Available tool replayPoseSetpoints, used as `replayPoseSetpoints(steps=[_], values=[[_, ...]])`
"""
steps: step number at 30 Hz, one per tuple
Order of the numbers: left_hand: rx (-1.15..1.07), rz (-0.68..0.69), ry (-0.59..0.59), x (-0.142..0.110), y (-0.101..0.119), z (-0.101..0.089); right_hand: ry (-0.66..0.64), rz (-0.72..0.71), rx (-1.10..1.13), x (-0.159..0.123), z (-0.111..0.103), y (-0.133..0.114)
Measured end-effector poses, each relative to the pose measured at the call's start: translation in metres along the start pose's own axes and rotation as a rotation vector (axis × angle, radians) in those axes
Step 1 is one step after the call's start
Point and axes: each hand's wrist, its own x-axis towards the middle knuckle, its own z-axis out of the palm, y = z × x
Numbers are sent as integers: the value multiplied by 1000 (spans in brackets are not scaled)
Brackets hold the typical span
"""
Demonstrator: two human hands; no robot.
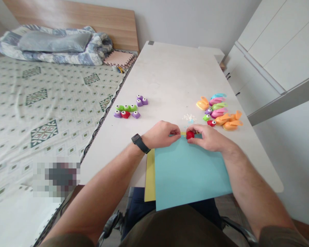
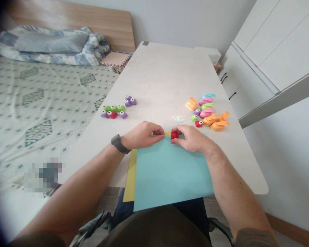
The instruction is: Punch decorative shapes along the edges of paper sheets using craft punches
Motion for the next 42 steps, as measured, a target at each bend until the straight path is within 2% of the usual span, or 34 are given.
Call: replayPoseSetpoints(steps=[20, 24, 31, 42], values=[[-9, -5, -18, -1, 0, -1, -1, -8, -19, 0, 3, 1], [33, -21, -3, 1, 6, -1, 7, -29, -66, 1, 3, 3], [183, -42, 8, 15, 25, 13, 46, -56, -101, 0, 5, 7], [86, -129, -19, 20, 21, 26, 51, -72, -140, 1, 6, 5]])
